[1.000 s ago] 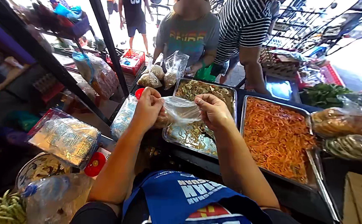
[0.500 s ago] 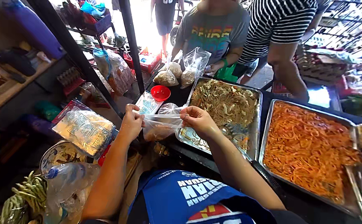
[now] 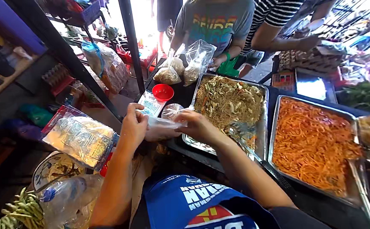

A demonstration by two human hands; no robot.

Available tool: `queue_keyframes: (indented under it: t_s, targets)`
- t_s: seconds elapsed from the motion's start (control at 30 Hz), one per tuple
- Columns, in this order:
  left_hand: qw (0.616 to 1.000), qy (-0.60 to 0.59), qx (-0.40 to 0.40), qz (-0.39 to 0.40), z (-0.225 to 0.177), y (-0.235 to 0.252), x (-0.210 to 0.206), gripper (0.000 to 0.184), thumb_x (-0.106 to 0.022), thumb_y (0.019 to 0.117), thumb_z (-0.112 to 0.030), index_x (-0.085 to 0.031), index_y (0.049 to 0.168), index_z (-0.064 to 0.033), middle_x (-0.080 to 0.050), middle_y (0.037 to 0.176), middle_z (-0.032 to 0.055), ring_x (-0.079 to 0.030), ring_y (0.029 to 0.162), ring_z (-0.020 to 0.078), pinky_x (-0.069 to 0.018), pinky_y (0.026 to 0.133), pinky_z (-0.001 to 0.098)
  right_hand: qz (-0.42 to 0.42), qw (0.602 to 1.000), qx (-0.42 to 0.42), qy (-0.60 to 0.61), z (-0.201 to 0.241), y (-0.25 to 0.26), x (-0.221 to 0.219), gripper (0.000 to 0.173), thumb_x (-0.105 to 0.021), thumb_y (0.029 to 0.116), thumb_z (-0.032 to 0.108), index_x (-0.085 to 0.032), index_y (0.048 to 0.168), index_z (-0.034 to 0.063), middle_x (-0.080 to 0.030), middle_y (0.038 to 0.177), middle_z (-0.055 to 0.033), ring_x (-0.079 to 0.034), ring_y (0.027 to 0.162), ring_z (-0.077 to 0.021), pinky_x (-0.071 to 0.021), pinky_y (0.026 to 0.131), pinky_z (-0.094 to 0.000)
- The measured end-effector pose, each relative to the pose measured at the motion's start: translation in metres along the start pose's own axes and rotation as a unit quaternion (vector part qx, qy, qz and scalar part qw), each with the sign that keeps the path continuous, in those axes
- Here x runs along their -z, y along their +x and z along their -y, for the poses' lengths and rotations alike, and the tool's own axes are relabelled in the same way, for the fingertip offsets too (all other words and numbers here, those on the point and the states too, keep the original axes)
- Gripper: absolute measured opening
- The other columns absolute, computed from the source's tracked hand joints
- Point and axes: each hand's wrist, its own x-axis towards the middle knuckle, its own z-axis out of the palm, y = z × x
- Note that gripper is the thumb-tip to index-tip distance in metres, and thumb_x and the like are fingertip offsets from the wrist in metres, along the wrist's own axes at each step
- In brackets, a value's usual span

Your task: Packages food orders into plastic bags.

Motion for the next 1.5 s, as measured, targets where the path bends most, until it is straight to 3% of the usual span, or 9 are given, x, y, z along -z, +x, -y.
queue_keyframes:
  t_s: [0.27,0.43,0.53,0.67,0.73,0.9,1.0,1.2,1.5]
  targets:
    - [0.984,-0.109,-0.131,0.058,-0.003,0.0,-0.016,0.035,-0.067,0.0964,-0.003,-0.058,0.13,-0.0052,-0.067,0.099,0.009,-0.071,0.083,0.0162,-0.0636,0.075,0.035,0.04,0.991,-0.056,0.118,0.017,0.001,-0.026,0.037,-0.078,0.0894,0.012,-0.062,0.122,0.0042,-0.068,0.096,-0.008,-0.067,0.079,-0.0144,-0.0597,0.075,-0.0347]
    - [0.974,0.129,-0.136,0.128,0.045,-0.013,0.01,0.087,-0.093,0.0713,-0.037,-0.054,0.148,-0.0265,-0.045,0.153,0.0103,-0.044,0.138,0.0333,-0.0434,0.11,0.0549,-0.032,0.999,0.009,-0.006,0.013,0.003,-0.012,0.013,-0.066,0.0986,0.017,-0.074,0.101,0.0071,-0.067,0.098,-0.0067,-0.066,0.091,-0.0161,-0.0573,0.083,-0.0365]
    - [0.978,0.106,-0.167,0.071,0.06,-0.01,-0.011,0.033,-0.08,0.0884,-0.02,-0.073,0.121,-0.0165,-0.064,0.119,0.0114,-0.067,0.093,0.0203,-0.0597,0.078,0.0366,-0.039,0.999,-0.021,0.011,0.009,-0.005,-0.001,0.016,-0.064,0.0988,0.015,-0.074,0.11,0.0075,-0.068,0.102,-0.0079,-0.066,0.091,-0.0162,-0.0583,0.081,-0.0374]
    - [0.945,0.043,-0.321,0.04,0.023,0.003,-0.041,0.013,-0.067,0.0891,0.003,-0.077,0.095,-0.0036,-0.072,0.095,0.0093,-0.069,0.093,0.0195,-0.0584,0.088,0.036,0.02,0.994,-0.066,0.088,0.025,-0.004,-0.019,0.061,-0.081,0.0874,0.022,-0.055,0.14,0.006,-0.066,0.119,-0.0126,-0.068,0.097,-0.0163,-0.0593,0.086,-0.0369]
    - [0.936,0.03,-0.349,0.041,0.013,0.008,-0.045,0.009,-0.071,0.087,0.001,-0.075,0.094,-0.0034,-0.071,0.095,0.0095,-0.068,0.096,0.0212,-0.0577,0.089,0.0374,-0.017,0.999,-0.014,0.029,0.03,0.002,-0.033,0.037,-0.076,0.0879,0.013,-0.064,0.12,0.001,-0.069,0.109,-0.012,-0.068,0.097,-0.0172,-0.0584,0.088,-0.0384]
    - [0.958,-0.126,-0.142,0.213,0.075,0.024,-0.023,0.129,-0.094,0.0599,-0.045,-0.021,0.163,-0.0182,-0.032,0.164,0.0074,-0.037,0.147,0.0196,-0.0404,0.117,0.0455,-0.002,0.999,0.053,-0.01,0.041,0.017,-0.021,0.013,-0.074,0.0926,0.018,-0.072,0.096,0.0054,-0.069,0.093,-0.0061,-0.066,0.088,-0.0145,-0.0577,0.081,-0.0349]
    - [0.946,-0.103,-0.137,0.274,0.084,0.025,-0.053,0.126,-0.098,0.0585,-0.038,-0.03,0.162,-0.0133,-0.028,0.168,0.0101,-0.024,0.155,0.0238,-0.0204,0.127,0.0504,0.067,0.993,0.099,-0.012,0.058,0.025,-0.017,0.013,-0.078,0.0901,0.018,-0.074,0.097,0.0075,-0.071,0.099,-0.0047,-0.068,0.094,-0.0129,-0.0585,0.086,-0.0331]
    - [0.936,-0.199,-0.054,0.287,0.041,0.022,-0.062,0.03,-0.081,0.083,-0.013,-0.07,0.108,-0.0021,-0.073,0.098,0.0034,-0.069,0.093,0.0075,-0.0576,0.091,0.0307,0.044,0.988,0.15,0.002,0.057,0.026,0.016,0.017,-0.08,0.0887,0.021,-0.072,0.095,0.0065,-0.068,0.093,-0.004,-0.066,0.084,-0.0109,-0.0578,0.076,-0.0289]
    - [0.945,-0.053,-0.087,0.31,0.014,0.022,-0.072,0.047,-0.077,0.0912,-0.024,-0.06,0.132,-0.008,-0.072,0.104,0.0086,-0.071,0.091,0.015,-0.0592,0.088,0.0392,-0.068,0.966,-0.024,0.25,0.014,-0.026,0.04,0.017,-0.079,0.087,0.011,-0.07,0.102,0.011,-0.069,0.106,-0.0013,-0.068,0.089,-0.0115,-0.061,0.076,-0.0307]
